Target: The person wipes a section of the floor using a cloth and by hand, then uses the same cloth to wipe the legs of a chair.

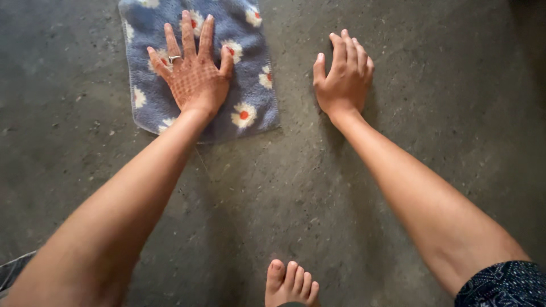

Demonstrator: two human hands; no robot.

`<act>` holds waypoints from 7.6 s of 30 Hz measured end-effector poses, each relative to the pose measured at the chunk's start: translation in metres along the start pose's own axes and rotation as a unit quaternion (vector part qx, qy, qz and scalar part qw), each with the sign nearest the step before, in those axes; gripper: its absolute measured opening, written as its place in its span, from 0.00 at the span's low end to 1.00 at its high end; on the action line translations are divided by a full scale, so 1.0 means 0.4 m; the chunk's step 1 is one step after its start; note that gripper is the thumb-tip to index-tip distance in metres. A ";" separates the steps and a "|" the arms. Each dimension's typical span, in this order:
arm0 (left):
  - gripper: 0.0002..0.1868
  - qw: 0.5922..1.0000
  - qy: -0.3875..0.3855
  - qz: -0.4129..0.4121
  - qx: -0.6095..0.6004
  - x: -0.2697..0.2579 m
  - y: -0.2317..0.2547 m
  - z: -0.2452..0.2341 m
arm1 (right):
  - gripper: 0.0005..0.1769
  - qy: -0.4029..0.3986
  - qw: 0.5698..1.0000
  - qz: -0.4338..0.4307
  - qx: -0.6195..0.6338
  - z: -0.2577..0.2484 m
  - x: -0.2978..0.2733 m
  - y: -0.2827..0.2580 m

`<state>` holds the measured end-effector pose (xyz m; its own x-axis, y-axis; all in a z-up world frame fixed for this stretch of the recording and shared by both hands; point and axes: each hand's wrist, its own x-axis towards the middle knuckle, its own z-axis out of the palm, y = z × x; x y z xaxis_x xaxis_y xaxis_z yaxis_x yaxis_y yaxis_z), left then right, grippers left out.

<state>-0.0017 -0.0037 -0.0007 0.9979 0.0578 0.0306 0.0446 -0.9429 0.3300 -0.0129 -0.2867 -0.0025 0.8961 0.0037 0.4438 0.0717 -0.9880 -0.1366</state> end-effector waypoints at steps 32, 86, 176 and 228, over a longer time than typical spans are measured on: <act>0.34 0.919 -0.111 0.379 0.001 -0.076 -0.004 -0.048 | 0.25 0.003 1.000 0.008 -0.011 -0.011 0.005 -0.012; 0.28 0.991 0.114 0.059 -0.020 -0.140 -0.223 -0.064 | 0.30 -0.170 0.984 -0.024 0.042 -0.054 -0.005 -0.075; 0.35 0.992 -0.036 0.118 0.007 -0.069 -0.134 -0.078 | 0.16 0.073 0.985 0.076 0.133 0.022 -0.029 0.002; 0.39 0.998 -0.005 0.068 -0.006 -0.207 0.041 -0.038 | 0.26 0.034 0.998 0.027 -0.041 -0.011 -0.026 -0.066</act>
<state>-0.0844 -0.0190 0.0164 0.9951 -0.0733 0.0665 -0.0915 -0.9377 0.3352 -0.0262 -0.2613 0.0005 0.8662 -0.0581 0.4964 -0.0146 -0.9957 -0.0911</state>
